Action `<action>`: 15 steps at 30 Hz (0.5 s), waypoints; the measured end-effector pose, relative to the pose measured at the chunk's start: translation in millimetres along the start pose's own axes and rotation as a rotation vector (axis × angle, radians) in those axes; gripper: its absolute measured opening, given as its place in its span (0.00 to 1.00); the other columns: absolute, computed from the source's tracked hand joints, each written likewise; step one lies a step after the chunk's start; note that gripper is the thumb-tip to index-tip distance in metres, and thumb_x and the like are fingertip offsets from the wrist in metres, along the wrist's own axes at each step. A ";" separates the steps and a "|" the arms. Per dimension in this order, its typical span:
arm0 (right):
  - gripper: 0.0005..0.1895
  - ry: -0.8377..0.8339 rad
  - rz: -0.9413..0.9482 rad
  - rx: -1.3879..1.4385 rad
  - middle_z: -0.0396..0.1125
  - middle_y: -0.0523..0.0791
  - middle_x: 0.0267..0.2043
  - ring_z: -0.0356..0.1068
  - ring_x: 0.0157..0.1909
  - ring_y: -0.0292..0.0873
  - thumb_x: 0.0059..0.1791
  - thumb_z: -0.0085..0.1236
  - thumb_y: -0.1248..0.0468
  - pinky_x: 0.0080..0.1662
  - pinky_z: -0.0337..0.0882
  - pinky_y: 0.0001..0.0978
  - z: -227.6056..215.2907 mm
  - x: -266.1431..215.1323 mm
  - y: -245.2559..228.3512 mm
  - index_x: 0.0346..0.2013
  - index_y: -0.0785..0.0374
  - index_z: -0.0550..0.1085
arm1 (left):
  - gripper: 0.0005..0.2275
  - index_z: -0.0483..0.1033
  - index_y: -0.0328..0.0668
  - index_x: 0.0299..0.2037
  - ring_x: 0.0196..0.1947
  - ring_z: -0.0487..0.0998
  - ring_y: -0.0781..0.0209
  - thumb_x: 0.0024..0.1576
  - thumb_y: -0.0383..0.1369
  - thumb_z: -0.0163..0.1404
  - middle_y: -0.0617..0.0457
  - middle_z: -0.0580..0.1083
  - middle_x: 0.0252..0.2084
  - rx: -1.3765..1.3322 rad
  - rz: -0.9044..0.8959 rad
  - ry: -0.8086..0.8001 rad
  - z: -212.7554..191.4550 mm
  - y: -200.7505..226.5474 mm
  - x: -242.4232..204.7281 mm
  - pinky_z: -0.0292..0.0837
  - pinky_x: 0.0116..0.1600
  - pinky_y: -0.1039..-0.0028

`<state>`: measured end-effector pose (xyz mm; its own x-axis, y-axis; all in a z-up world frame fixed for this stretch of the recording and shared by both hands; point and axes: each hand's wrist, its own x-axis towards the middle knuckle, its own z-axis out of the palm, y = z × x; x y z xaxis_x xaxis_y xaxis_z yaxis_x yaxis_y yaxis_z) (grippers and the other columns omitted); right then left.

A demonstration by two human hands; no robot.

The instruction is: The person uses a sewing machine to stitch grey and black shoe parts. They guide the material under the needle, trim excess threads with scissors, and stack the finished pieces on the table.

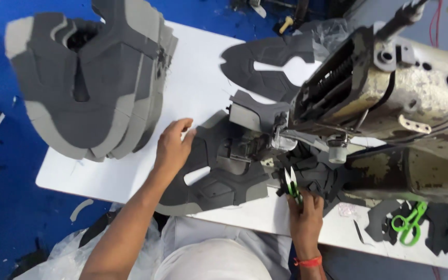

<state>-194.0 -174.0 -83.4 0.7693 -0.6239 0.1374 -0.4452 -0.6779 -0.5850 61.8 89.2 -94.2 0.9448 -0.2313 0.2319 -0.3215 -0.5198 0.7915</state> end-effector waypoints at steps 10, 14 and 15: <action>0.16 0.012 -0.052 -0.166 0.67 0.48 0.36 0.68 0.35 0.52 0.45 0.67 0.59 0.37 0.69 0.45 2.3 7.9 -5.3 0.47 0.58 0.77 | 0.28 0.72 0.36 0.55 0.52 0.71 0.39 0.49 0.43 0.66 0.41 0.72 0.49 0.381 -0.069 -0.054 38.0 -29.3 0.6 0.66 0.53 0.52; 0.11 0.010 0.011 -0.076 0.65 0.48 0.32 0.66 0.31 0.49 0.44 0.68 0.61 0.35 0.67 0.40 -7.8 -0.4 -7.8 0.39 0.60 0.80 | 0.26 0.72 0.43 0.53 0.55 0.70 0.42 0.46 0.42 0.67 0.45 0.72 0.49 0.382 -0.146 -0.215 38.4 -42.4 8.2 0.66 0.55 0.53; 0.11 -0.033 0.098 -0.019 0.65 0.48 0.31 0.65 0.29 0.47 0.45 0.69 0.61 0.34 0.65 0.38 -11.8 -2.7 -9.2 0.38 0.62 0.80 | 0.26 0.73 0.45 0.52 0.56 0.71 0.43 0.46 0.42 0.67 0.47 0.73 0.49 0.327 -0.195 -0.273 38.1 -45.9 8.9 0.66 0.56 0.53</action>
<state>-197.4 -170.6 -69.0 0.7360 -0.6749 0.0540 -0.5277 -0.6218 -0.5787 82.6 79.7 -150.0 0.9527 -0.2884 -0.0957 -0.1835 -0.7971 0.5753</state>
